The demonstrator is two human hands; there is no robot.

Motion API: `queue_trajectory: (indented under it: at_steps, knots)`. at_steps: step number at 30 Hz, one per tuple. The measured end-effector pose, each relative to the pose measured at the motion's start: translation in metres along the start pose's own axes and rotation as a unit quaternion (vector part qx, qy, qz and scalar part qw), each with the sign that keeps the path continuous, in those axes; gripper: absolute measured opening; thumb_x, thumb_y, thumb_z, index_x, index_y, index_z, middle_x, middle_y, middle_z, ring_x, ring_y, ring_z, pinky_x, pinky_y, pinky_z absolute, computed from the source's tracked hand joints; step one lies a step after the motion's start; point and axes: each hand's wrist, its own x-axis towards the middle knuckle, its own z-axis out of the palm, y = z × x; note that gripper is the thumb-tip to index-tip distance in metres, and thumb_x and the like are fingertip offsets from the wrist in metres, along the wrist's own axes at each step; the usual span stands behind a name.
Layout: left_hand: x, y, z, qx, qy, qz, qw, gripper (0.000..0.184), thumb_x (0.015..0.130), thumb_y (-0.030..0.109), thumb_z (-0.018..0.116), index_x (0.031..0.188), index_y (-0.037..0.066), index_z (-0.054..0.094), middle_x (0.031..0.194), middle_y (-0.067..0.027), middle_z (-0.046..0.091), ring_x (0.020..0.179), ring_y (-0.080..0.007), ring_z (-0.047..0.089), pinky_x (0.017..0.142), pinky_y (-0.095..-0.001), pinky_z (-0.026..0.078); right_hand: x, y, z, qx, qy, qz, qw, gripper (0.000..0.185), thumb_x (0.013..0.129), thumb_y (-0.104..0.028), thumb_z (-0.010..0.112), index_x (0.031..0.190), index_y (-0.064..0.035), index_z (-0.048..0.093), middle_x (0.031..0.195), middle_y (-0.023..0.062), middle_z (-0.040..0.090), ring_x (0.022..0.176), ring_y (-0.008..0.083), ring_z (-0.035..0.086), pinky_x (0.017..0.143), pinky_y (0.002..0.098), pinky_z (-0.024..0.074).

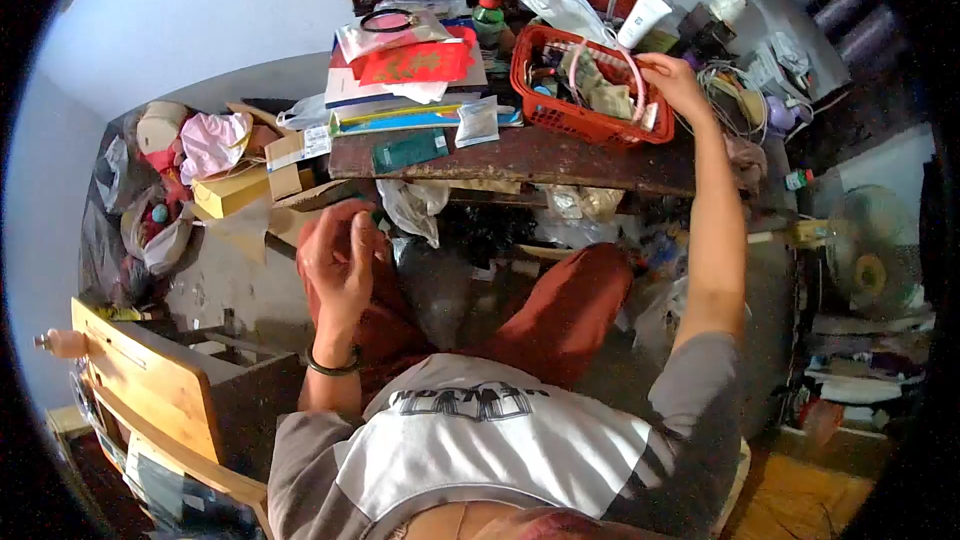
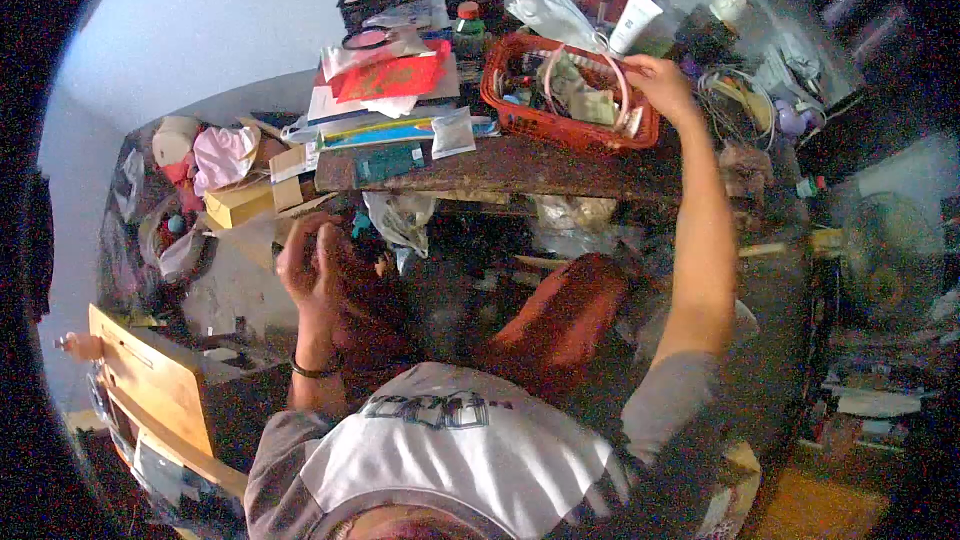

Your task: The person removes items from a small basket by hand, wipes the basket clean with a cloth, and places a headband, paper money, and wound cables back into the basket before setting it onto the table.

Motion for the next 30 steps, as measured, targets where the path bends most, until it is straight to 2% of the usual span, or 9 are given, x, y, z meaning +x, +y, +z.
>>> queue_trajectory:
  at_steps: [8, 11, 13, 14, 19, 24, 27, 28, 30]
  knots:
    - [0.004, -0.002, 0.019, 0.105, -0.042, 0.12, 0.986, 0.01, 0.094, 0.005, 0.054, 0.091, -0.003, 0.06, 0.064, -0.0027, 0.056, 0.056, -0.0069, 0.051, 0.052, -0.021, 0.04, 0.007, 0.002, 0.01, 0.044, 0.128, 0.058, 0.989, 0.026, 0.084, -0.014, 0.066, 0.106, 0.0009, 0.068, 0.097, 0.0101, 0.071, 0.086, 0.0132, 0.065, 0.078, 0.0271, 0.0507]
    - [-0.008, -0.007, 0.02, 0.058, -0.061, 0.046, 0.995, 0.011, 0.094, 0.005, 0.054, 0.089, -0.002, 0.06, 0.065, -0.0028, 0.056, 0.057, -0.0071, 0.051, 0.052, -0.0217, 0.04, 0.017, 0.005, 0.006, 0.042, 0.105, 0.106, 0.988, 0.032, 0.087, -0.019, 0.065, 0.115, -0.0028, 0.065, 0.109, 0.0125, 0.067, 0.094, 0.0184, 0.065, 0.081, 0.0304, 0.0507]
    - [-0.013, -0.012, 0.018, 0.066, -0.06, 0.037, 0.995, 0.012, 0.094, 0.006, 0.053, 0.088, -0.002, 0.06, 0.065, -0.003, 0.056, 0.056, -0.0077, 0.051, 0.051, -0.0215, 0.04, 0.029, 0.018, 0.013, 0.046, 0.117, 0.091, 0.988, 0.03, 0.086, -0.018, 0.067, 0.11, -0.0018, 0.067, 0.105, 0.0131, 0.069, 0.093, 0.0175, 0.065, 0.079, 0.0294, 0.0506]
    - [-0.014, -0.013, 0.017, 0.078, -0.054, 0.047, 0.994, 0.012, 0.094, 0.006, 0.054, 0.088, -0.002, 0.06, 0.064, -0.003, 0.056, 0.055, -0.0078, 0.051, 0.051, -0.0214, 0.039, 0.038, 0.038, 0.021, 0.023, 0.163, 0.051, 0.985, 0.027, 0.082, -0.021, 0.069, 0.1, -0.0018, 0.07, 0.091, 0.0106, 0.072, 0.079, 0.0165, 0.067, 0.074, 0.0299, 0.0517]
    - [-0.024, -0.017, 0.018, 0.065, -0.052, 0.039, 0.996, 0.011, 0.093, 0.005, 0.054, 0.089, -0.002, 0.061, 0.066, -0.0044, 0.059, 0.054, -0.0076, 0.052, 0.048, -0.0206, 0.037, 0.039, 0.025, 0.027, -0.03, 0.186, 0.081, 0.979, 0.039, 0.075, -0.034, 0.074, 0.098, -0.003, 0.071, 0.091, 0.0142, 0.071, 0.083, 0.0241, 0.068, 0.078, 0.0343, 0.0514]
    - [-0.022, -0.009, 0.026, 0.058, -0.066, 0.063, 0.994, 0.009, 0.092, 0.005, 0.055, 0.09, -0.002, 0.061, 0.066, -0.0057, 0.059, 0.053, -0.0094, 0.053, 0.051, -0.0227, 0.041, 0.016, 0.011, 0.028, 0.19, 0.197, 0.176, 0.946, 0.051, 0.077, -0.033, 0.075, 0.117, -0.0036, 0.061, 0.106, 0.0113, 0.067, 0.091, 0.0212, 0.065, 0.08, 0.0342, 0.0509]
    - [-0.026, -0.013, 0.03, 0.046, -0.082, 0.039, 0.995, 0.01, 0.092, 0.006, 0.055, 0.089, -0.001, 0.061, 0.066, -0.0057, 0.059, 0.054, -0.0106, 0.054, 0.052, -0.0233, 0.042, -0.016, -0.028, 0.029, 0.366, 0.159, 0.16, 0.903, 0.053, 0.087, -0.031, 0.067, 0.129, -0.004, 0.052, 0.119, 0.0119, 0.061, 0.108, 0.0216, 0.061, 0.09, 0.0377, 0.0486]
    - [-0.029, -0.016, 0.03, 0.036, -0.094, 0.028, 0.995, 0.01, 0.092, 0.006, 0.055, 0.089, -0.001, 0.06, 0.066, -0.0056, 0.059, 0.055, -0.0107, 0.054, 0.052, -0.0232, 0.041, -0.018, -0.019, 0.034, 0.424, 0.17, 0.118, 0.882, 0.048, 0.085, -0.022, 0.069, 0.125, -0.0036, 0.054, 0.114, 0.0134, 0.063, 0.101, 0.0213, 0.061, 0.089, 0.0337, 0.0481]
    - [-0.034, -0.019, 0.034, 0.013, -0.099, 0.015, 0.995, 0.01, 0.093, 0.006, 0.055, 0.088, -0.001, 0.06, 0.066, -0.0055, 0.058, 0.055, -0.0108, 0.053, 0.052, -0.0231, 0.04, -0.034, -0.016, 0.042, 0.383, 0.222, 0.101, 0.891, 0.049, 0.084, -0.025, 0.07, 0.125, -0.0029, 0.054, 0.117, 0.0131, 0.062, 0.104, 0.0208, 0.06, 0.09, 0.0328, 0.0466]
